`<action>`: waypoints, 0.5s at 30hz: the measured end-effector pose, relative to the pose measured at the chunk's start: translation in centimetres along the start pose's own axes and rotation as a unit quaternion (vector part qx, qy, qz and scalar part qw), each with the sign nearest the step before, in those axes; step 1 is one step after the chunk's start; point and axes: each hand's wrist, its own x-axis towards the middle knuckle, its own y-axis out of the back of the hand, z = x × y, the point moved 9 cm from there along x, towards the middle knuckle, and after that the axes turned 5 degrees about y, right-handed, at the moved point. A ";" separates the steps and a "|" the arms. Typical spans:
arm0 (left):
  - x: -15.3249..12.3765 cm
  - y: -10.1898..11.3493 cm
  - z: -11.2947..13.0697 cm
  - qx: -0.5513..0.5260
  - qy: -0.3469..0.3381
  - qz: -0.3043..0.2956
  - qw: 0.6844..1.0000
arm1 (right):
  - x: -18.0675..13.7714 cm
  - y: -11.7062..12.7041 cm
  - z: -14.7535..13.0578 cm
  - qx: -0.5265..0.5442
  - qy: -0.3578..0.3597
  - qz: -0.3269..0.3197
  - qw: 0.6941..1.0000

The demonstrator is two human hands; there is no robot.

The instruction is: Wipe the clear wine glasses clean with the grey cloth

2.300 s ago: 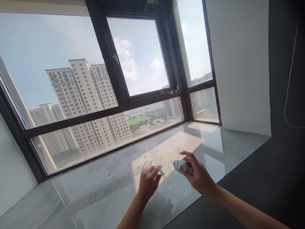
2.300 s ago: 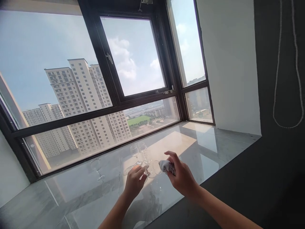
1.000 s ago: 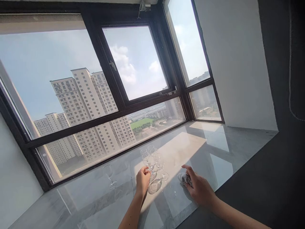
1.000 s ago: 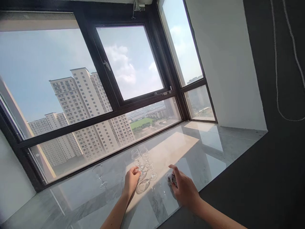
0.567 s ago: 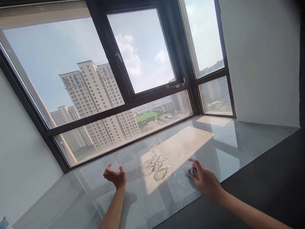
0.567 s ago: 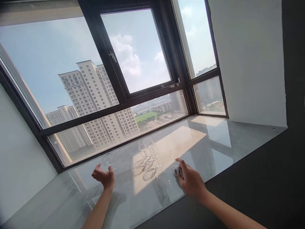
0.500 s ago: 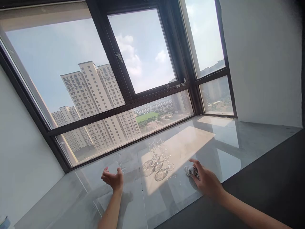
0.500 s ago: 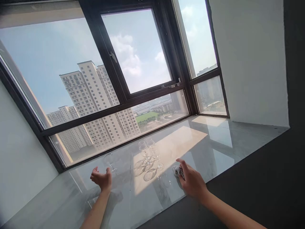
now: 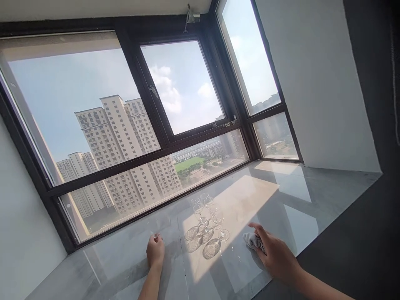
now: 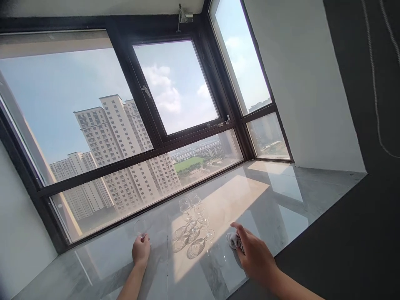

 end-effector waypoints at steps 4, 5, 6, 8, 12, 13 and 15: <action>-5.7 0.7 5.3 -0.030 -0.224 -0.008 0.974 | 0.1 0.1 -0.2 -0.005 0.014 0.007 1.000; -8.0 0.6 6.9 -0.036 -0.291 -0.014 0.956 | 0.1 0.1 -0.2 -0.006 0.017 0.009 1.000; -10.6 0.3 8.4 -0.044 -0.353 -0.026 0.934 | 0.1 0.2 -0.3 -0.006 0.022 0.009 1.000; -15.9 -0.5 10.9 -0.049 -0.468 -0.049 0.881 | -0.3 0.4 -0.9 -0.004 0.046 0.013 0.999; -24.0 -2.2 13.6 0.013 -0.611 -0.034 0.791 | -2.3 1.1 -5.3 -0.008 0.196 0.035 0.980; -25.3 -2.5 13.9 0.033 -0.635 -0.030 0.772 | -2.9 1.2 -7.0 -0.008 0.247 0.039 0.968; -27.2 -3.1 14.2 0.068 -0.672 -0.025 0.737 | -4.0 1.4 -10.6 0.001 0.341 0.037 0.939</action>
